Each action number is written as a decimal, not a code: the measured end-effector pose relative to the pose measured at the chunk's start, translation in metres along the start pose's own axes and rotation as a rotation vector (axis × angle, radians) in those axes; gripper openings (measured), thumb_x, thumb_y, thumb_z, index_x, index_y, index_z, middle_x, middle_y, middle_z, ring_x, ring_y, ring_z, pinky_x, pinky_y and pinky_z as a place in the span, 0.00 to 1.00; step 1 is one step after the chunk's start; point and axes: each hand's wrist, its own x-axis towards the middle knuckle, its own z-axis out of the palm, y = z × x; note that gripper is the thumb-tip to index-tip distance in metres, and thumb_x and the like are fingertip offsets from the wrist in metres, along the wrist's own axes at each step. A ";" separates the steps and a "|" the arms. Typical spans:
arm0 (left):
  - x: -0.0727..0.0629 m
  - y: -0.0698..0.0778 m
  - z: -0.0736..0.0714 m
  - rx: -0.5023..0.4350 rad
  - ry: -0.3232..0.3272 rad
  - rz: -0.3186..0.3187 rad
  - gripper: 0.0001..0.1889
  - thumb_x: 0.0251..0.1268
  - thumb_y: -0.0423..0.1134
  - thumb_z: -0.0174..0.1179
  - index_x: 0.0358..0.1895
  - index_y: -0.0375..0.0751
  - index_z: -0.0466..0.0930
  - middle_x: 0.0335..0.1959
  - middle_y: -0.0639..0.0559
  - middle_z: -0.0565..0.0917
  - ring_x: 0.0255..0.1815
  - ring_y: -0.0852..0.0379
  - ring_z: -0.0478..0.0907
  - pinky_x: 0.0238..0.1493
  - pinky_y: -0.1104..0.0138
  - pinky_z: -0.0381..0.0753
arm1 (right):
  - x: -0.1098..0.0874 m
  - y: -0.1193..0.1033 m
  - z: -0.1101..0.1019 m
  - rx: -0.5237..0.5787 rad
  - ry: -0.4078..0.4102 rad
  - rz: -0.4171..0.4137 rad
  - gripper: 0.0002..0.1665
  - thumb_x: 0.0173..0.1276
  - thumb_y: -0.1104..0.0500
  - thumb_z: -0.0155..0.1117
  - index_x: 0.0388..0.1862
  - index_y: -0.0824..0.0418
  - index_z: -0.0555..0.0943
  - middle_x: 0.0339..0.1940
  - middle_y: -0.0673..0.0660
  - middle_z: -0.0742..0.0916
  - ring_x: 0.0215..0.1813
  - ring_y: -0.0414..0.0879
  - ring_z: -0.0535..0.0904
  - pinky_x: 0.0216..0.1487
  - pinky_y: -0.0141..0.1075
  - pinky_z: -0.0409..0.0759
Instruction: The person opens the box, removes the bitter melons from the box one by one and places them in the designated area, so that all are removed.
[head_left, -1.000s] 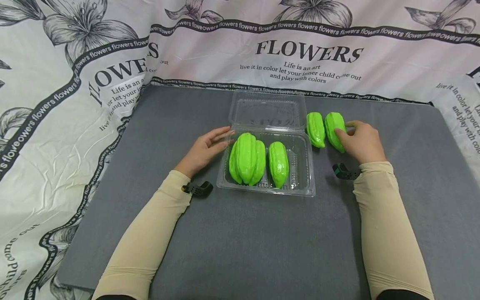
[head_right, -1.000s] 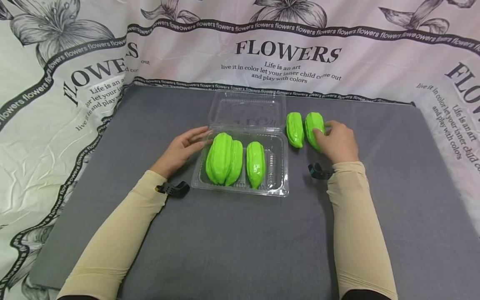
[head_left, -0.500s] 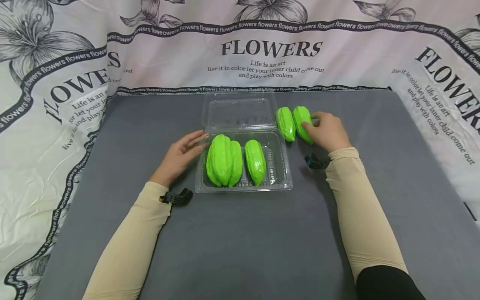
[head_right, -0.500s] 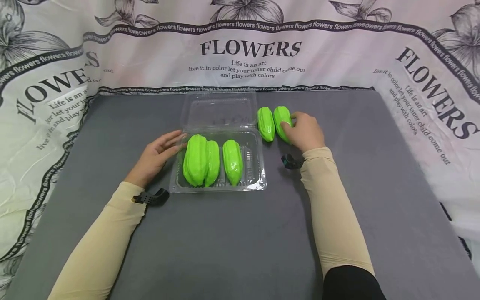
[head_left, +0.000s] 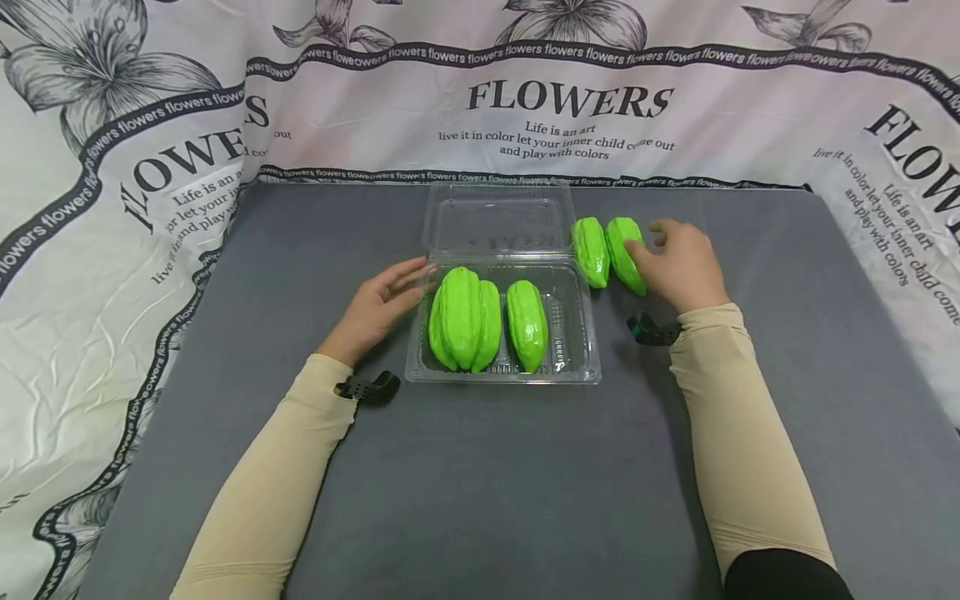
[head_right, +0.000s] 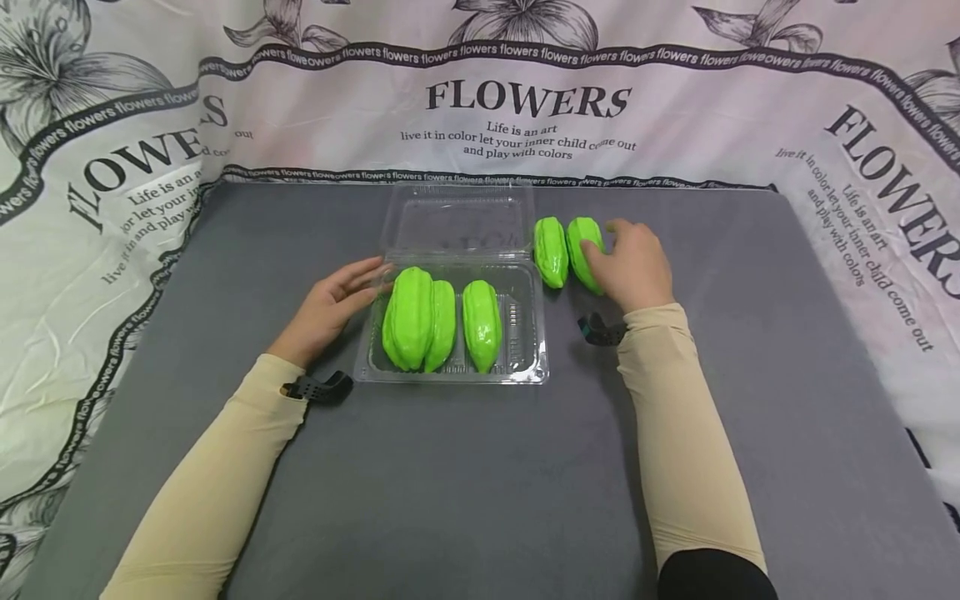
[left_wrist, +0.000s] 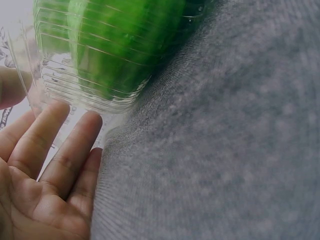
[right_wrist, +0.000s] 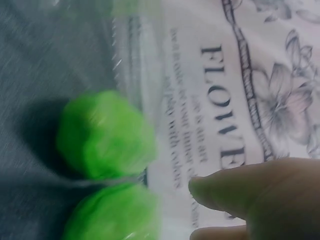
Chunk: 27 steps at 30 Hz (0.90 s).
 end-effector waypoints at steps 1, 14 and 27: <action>0.000 0.000 0.000 -0.002 0.002 0.002 0.29 0.83 0.36 0.56 0.82 0.43 0.63 0.78 0.46 0.73 0.74 0.44 0.75 0.78 0.52 0.68 | -0.001 -0.003 -0.001 0.005 0.014 -0.014 0.42 0.79 0.38 0.56 0.75 0.69 0.73 0.64 0.75 0.82 0.62 0.70 0.79 0.57 0.66 0.78; 0.000 -0.002 0.000 -0.014 -0.009 0.003 0.29 0.83 0.35 0.55 0.82 0.41 0.62 0.79 0.44 0.71 0.75 0.42 0.74 0.79 0.51 0.67 | -0.031 -0.050 -0.012 -0.007 0.044 -0.117 0.36 0.78 0.39 0.56 0.71 0.64 0.78 0.57 0.70 0.86 0.52 0.62 0.83 0.45 0.60 0.79; 0.002 0.000 -0.001 -0.018 -0.007 0.004 0.29 0.83 0.35 0.55 0.82 0.40 0.62 0.79 0.44 0.71 0.75 0.42 0.74 0.79 0.50 0.67 | -0.054 -0.085 0.000 0.017 -0.039 -0.246 0.33 0.77 0.45 0.63 0.71 0.64 0.79 0.55 0.69 0.87 0.49 0.62 0.86 0.45 0.59 0.83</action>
